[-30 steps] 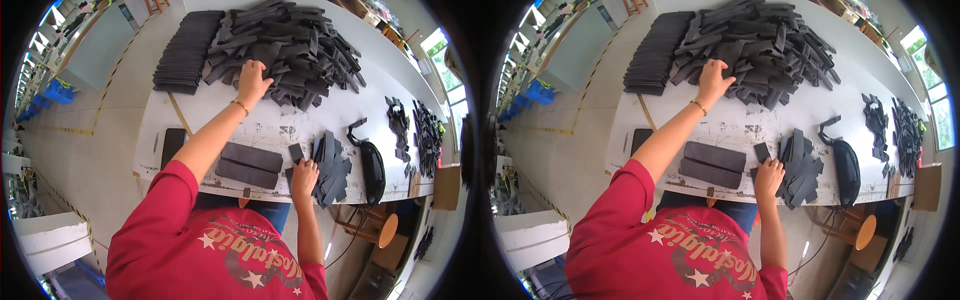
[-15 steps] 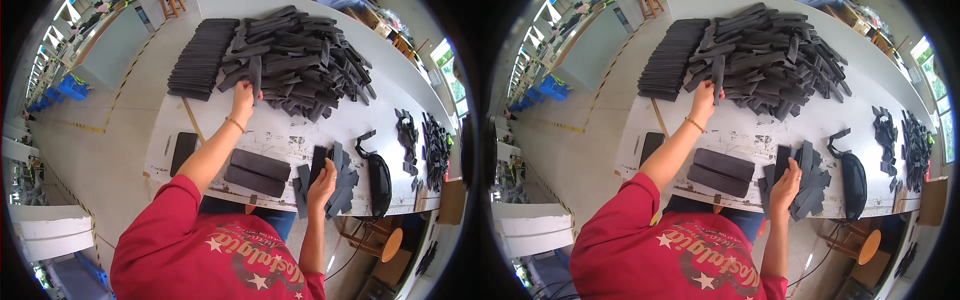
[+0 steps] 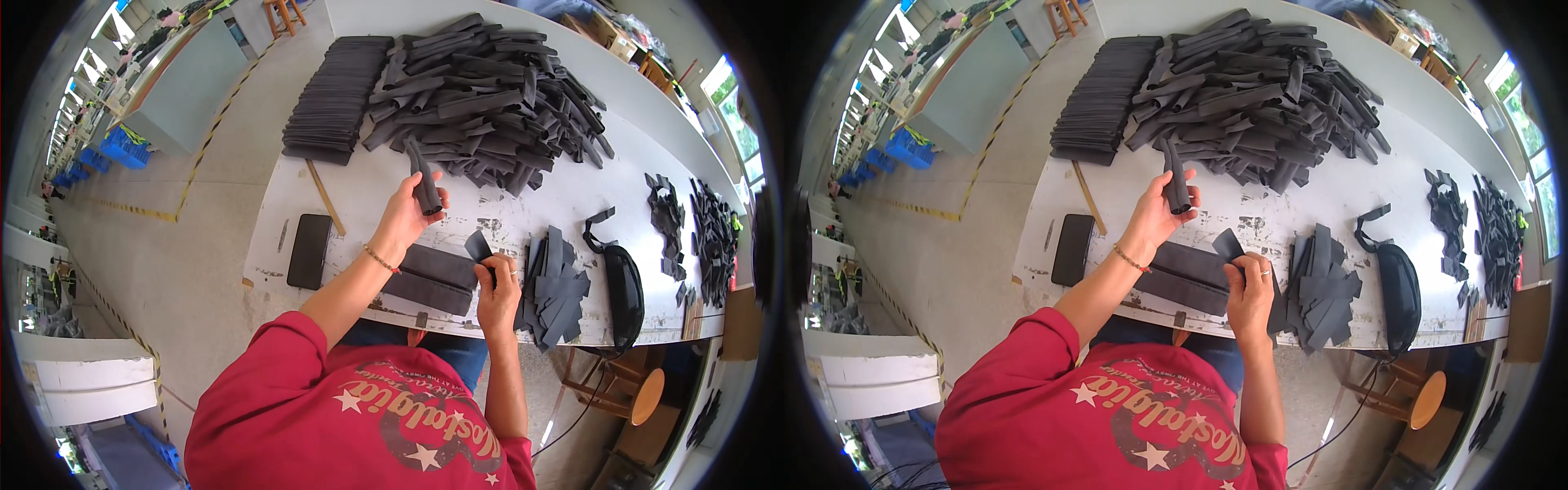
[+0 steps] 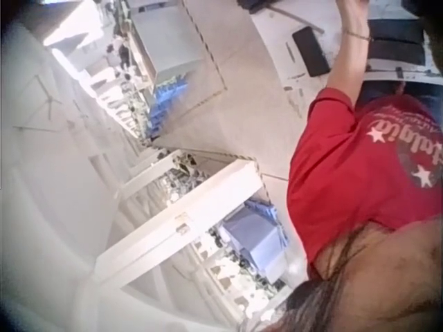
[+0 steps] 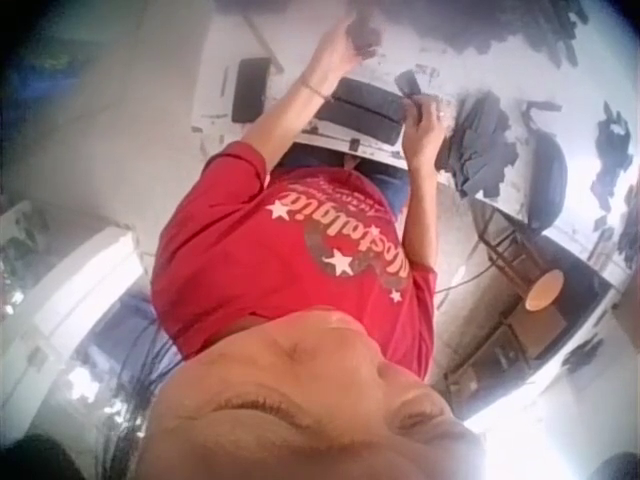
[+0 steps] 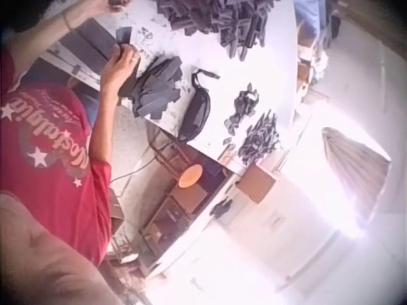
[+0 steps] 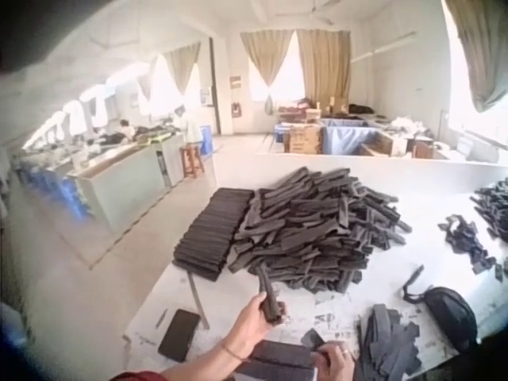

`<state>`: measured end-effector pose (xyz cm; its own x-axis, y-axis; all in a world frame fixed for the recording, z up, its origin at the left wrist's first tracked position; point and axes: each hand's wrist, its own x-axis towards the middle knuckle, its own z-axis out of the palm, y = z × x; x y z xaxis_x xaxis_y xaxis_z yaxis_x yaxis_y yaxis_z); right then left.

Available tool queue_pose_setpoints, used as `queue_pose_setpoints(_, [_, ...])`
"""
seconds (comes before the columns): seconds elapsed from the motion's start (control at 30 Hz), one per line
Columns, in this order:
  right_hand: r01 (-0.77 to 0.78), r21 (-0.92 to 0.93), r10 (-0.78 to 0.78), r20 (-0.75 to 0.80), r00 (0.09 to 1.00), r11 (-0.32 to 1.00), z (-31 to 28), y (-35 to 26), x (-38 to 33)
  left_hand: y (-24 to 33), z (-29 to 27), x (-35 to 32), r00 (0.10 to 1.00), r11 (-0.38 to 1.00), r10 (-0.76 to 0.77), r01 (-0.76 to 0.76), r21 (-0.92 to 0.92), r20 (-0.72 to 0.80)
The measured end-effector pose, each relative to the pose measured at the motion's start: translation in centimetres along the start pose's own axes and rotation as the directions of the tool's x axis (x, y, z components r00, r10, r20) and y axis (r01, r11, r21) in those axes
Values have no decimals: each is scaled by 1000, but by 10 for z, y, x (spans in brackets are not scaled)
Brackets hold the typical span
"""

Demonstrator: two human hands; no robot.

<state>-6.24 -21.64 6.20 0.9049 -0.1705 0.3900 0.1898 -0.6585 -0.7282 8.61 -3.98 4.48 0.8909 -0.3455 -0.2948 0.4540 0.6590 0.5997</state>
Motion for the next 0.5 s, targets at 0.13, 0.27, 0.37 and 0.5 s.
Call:
queue_pose_setpoints(0.13, [-136,111,137,0,991,984,-1,-13,-2,11,10,-17,996,998,-64,65,-7,57])
queue_pose_setpoints(0.27, [-171,240,160,64,985,956,-3,-13,-3,12,10,-25,994,995,-58,49,87,95])
queue_pose_setpoints(0.37, [-58,151,51,50,997,987,-5,-17,-2,10,8,-27,999,996,-39,37,81,20])
queue_pose_setpoints(0.5, [76,16,-76,11,997,997,-3,-33,3,7,7,-26,999,996,-44,46,77,-20])
